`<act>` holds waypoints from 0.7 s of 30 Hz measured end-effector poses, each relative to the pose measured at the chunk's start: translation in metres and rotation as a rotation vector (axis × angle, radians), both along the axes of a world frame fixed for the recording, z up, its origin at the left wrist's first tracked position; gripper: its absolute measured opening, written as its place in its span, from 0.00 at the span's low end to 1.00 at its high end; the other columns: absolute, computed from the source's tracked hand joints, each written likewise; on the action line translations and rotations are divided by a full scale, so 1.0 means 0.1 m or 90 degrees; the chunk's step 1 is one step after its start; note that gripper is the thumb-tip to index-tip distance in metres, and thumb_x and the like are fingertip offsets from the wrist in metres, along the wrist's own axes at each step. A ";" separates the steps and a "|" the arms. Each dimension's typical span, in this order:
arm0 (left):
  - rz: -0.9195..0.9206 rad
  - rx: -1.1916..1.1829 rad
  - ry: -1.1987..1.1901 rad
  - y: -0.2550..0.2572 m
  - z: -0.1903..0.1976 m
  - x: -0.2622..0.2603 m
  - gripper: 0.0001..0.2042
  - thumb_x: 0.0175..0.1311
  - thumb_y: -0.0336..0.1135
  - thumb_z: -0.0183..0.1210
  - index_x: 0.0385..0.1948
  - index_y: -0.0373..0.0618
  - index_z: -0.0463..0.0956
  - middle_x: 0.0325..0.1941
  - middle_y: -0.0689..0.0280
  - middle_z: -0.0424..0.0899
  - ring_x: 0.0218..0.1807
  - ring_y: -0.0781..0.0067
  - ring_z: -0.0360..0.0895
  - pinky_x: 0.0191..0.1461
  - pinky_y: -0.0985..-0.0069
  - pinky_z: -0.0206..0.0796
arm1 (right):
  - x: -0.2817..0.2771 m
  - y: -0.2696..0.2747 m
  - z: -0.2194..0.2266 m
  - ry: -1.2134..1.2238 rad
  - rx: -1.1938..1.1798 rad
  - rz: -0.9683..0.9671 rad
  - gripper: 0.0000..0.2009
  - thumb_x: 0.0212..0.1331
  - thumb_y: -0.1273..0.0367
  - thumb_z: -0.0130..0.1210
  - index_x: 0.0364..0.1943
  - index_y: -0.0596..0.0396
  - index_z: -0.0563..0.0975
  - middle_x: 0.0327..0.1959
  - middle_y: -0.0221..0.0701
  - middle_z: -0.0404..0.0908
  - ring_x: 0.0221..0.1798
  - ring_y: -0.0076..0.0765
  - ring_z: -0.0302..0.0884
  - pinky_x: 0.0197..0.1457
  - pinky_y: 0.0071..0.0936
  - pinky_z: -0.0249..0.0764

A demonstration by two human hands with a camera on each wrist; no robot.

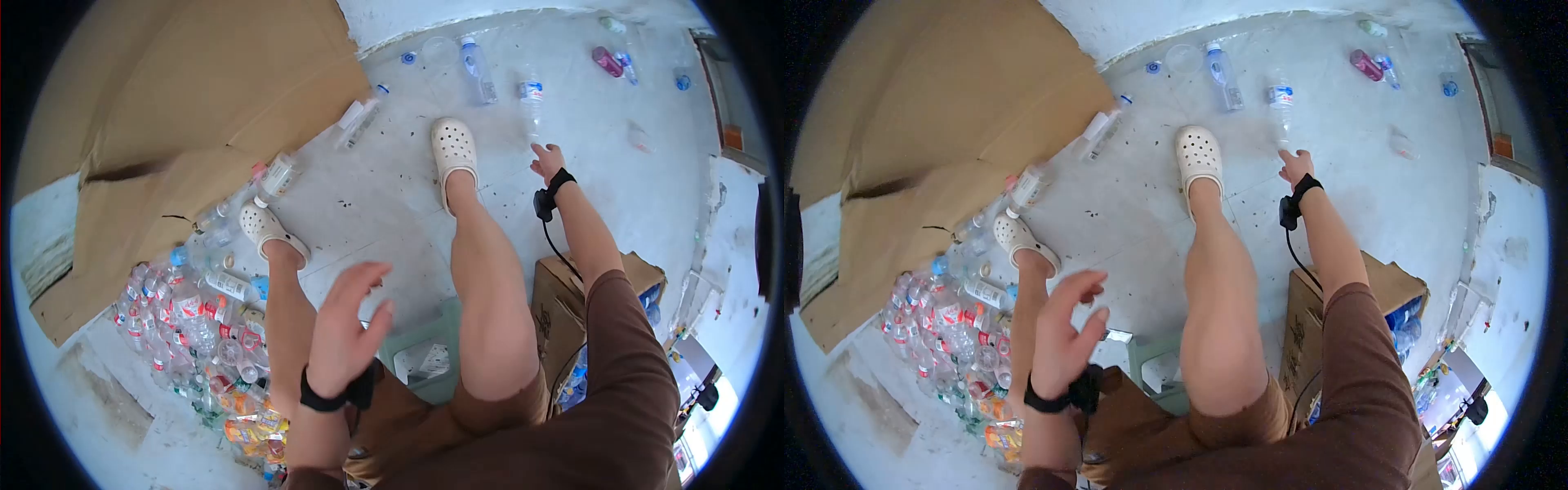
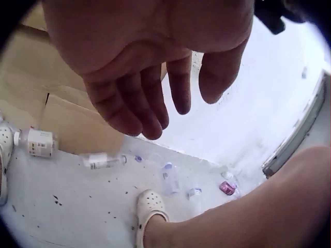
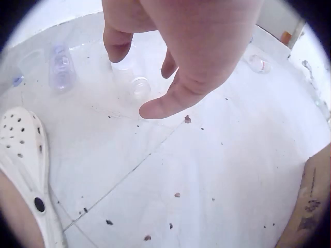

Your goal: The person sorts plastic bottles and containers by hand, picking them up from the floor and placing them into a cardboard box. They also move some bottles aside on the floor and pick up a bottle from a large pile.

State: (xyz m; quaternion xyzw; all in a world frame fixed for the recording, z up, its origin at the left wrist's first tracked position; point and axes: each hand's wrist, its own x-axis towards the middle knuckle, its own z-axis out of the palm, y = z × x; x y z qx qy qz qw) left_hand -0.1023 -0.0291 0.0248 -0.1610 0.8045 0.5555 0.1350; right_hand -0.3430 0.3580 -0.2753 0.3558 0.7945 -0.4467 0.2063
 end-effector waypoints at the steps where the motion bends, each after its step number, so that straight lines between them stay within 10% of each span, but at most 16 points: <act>1: -0.026 -0.003 -0.018 0.02 0.01 -0.01 0.19 0.51 0.25 0.57 0.49 0.41 0.72 0.48 0.57 0.75 0.47 0.59 0.74 0.49 0.71 0.68 | -0.08 -0.06 -0.05 -0.007 0.001 -0.002 0.34 0.48 0.62 0.61 0.59 0.64 0.60 0.43 0.44 0.72 0.40 0.39 0.75 0.39 0.33 0.80; 3: -0.056 -0.004 -0.045 0.03 0.00 -0.03 0.19 0.51 0.25 0.57 0.48 0.41 0.72 0.48 0.56 0.75 0.48 0.56 0.74 0.50 0.69 0.68 | -0.17 -0.14 -0.19 -0.003 -0.012 -0.016 0.40 0.51 0.60 0.62 0.64 0.62 0.53 0.52 0.45 0.68 0.46 0.45 0.74 0.46 0.37 0.77; 8: -0.073 -0.071 -0.069 0.04 -0.06 0.00 0.19 0.51 0.23 0.57 0.49 0.41 0.72 0.48 0.57 0.75 0.45 0.63 0.75 0.48 0.71 0.68 | -0.25 -0.14 -0.39 0.000 -0.109 -0.035 0.16 0.55 0.64 0.57 0.45 0.57 0.72 0.32 0.29 0.74 0.33 0.25 0.73 0.39 0.28 0.76; 13: -0.052 -0.064 -0.050 0.10 -0.07 0.04 0.18 0.53 0.27 0.57 0.48 0.42 0.72 0.49 0.55 0.75 0.49 0.52 0.74 0.51 0.66 0.68 | -0.13 -0.18 -0.19 0.013 -0.067 -0.077 0.21 0.54 0.64 0.58 0.49 0.60 0.69 0.34 0.32 0.74 0.33 0.30 0.74 0.38 0.29 0.78; 21: -0.102 -0.107 -0.003 0.08 -0.09 0.15 0.17 0.52 0.25 0.56 0.47 0.41 0.72 0.48 0.56 0.75 0.47 0.56 0.75 0.49 0.69 0.68 | -0.28 -0.53 0.07 0.152 0.215 0.469 0.34 0.49 0.58 0.56 0.64 0.47 0.60 0.52 0.53 0.73 0.53 0.55 0.73 0.56 0.40 0.69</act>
